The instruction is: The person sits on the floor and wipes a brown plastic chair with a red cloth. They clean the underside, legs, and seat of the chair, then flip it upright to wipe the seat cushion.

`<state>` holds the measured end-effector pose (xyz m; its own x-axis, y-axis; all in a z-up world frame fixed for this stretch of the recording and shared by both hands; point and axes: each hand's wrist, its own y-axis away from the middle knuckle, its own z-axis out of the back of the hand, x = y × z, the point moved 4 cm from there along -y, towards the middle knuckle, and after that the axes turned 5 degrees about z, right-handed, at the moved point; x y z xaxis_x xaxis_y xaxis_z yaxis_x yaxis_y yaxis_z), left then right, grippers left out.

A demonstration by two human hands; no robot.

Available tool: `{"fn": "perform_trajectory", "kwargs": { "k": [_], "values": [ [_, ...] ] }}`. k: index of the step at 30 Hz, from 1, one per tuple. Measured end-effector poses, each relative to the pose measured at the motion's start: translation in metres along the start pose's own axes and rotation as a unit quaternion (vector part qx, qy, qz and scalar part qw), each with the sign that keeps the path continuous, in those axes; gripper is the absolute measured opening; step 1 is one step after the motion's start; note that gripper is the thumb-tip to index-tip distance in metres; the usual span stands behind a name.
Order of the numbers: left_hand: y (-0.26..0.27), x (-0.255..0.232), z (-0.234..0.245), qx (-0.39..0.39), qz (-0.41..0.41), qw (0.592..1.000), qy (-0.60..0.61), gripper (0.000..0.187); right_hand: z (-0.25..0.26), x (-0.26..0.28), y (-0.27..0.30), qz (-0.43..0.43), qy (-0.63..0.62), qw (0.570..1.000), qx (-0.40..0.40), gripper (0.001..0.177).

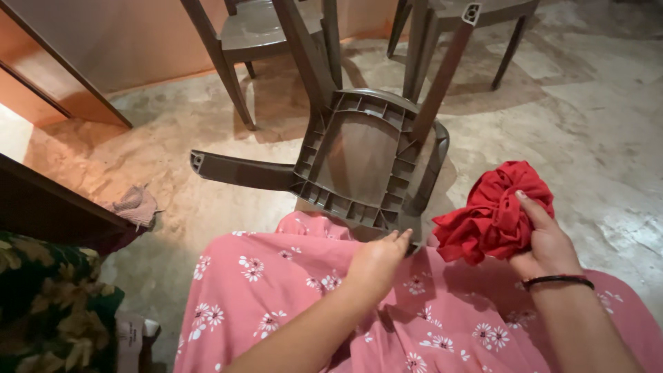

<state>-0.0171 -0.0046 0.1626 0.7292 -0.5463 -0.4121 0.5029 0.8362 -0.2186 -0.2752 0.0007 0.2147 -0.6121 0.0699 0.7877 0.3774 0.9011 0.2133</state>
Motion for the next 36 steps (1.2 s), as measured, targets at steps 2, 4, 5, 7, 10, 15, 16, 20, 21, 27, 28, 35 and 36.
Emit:
{"fn": "perform_trajectory", "kwargs": {
  "k": [2,4,5,7,10,15,16,20,21,27,28,35,36],
  "values": [
    [-0.001,-0.004,0.004,0.003,-0.012,1.0,0.006,0.064,0.0,-0.002,-0.001,-0.004,-0.001,1.0,-0.009,0.031],
    [-0.002,-0.012,0.008,0.011,-0.02,0.999,0.026,0.069,0.001,-0.003,-0.005,-0.008,0.002,1.0,-0.019,0.031],
    [-0.001,-0.016,0.009,0.017,-0.021,0.999,0.042,0.073,0.003,-0.003,-0.006,-0.005,0.005,1.0,-0.019,0.031],
    [-0.005,-0.023,0.009,0.034,-0.008,0.998,0.051,0.068,0.004,-0.001,-0.007,0.003,0.014,1.0,-0.016,0.031],
    [-0.014,-0.039,0.001,0.054,0.012,0.997,0.047,0.056,0.007,0.004,-0.015,0.01,0.012,1.0,-0.019,0.033],
    [-0.027,-0.071,-0.013,0.068,-0.01,0.996,0.049,0.063,0.014,0.021,-0.021,0.037,0.015,0.999,0.001,0.034],
    [-0.031,-0.077,-0.018,0.067,-0.011,0.996,0.05,0.055,0.017,0.026,-0.021,0.047,0.017,0.999,0.005,0.034],
    [-0.045,-0.096,-0.041,0.064,-0.023,0.996,0.058,0.045,0.036,0.043,-0.018,0.052,0.013,0.998,-0.043,0.035],
    [-0.047,-0.1,-0.047,0.063,-0.027,0.996,0.061,0.048,0.042,0.047,-0.015,0.051,0.013,0.997,-0.057,0.034],
    [-0.06,-0.117,-0.063,0.096,-0.041,0.992,0.066,0.052,0.062,0.073,0.011,0.088,0.025,0.993,-0.081,0.036],
    [-0.06,-0.117,-0.063,0.103,-0.039,0.991,0.081,0.049,0.064,0.076,0.014,0.093,0.022,0.992,-0.081,0.036],
    [-0.069,-0.09,-0.045,0.107,0.046,0.968,0.221,0.058,0.047,0.084,0.019,0.097,0.012,0.993,-0.065,0.037],
    [-0.07,-0.086,-0.043,0.096,0.087,0.952,0.278,0.056,0.039,0.083,0.019,0.092,0.011,0.994,-0.059,0.038]
  ]
}}
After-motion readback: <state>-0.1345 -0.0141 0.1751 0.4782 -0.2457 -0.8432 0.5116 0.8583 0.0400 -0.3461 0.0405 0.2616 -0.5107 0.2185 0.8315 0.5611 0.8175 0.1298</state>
